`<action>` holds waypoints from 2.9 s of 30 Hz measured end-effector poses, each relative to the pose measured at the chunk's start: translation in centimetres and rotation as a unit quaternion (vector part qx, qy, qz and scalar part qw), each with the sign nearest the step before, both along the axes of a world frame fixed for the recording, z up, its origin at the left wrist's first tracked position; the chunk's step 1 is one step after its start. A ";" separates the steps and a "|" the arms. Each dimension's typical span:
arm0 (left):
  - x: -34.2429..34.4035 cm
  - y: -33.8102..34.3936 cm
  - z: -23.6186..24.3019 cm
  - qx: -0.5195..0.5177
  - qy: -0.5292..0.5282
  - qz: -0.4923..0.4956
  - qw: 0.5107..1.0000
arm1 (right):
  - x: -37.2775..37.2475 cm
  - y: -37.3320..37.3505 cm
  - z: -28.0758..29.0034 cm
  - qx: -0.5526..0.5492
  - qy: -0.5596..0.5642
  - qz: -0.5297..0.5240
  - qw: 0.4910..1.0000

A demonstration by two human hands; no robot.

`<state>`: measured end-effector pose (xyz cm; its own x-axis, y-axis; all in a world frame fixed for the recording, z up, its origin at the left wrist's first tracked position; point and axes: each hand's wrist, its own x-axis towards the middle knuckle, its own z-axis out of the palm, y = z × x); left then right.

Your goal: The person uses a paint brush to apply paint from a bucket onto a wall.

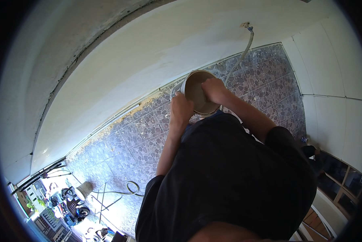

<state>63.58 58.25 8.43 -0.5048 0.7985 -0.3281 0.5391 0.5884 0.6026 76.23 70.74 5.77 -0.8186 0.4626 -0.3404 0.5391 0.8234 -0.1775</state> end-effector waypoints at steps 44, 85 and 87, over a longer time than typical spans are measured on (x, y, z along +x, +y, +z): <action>2.6 10.0 -4.3 0.004 -0.055 0.007 0.998 | 10.1 9.2 2.3 -0.184 0.170 -0.189 0.950; 7.2 14.3 -3.0 -0.004 -0.087 0.105 0.991 | 8.7 16.3 -1.2 -0.037 0.265 -0.110 0.957; 7.0 14.1 -3.3 -0.008 -0.075 0.105 0.992 | 7.6 16.0 0.1 -0.054 0.253 -0.111 0.960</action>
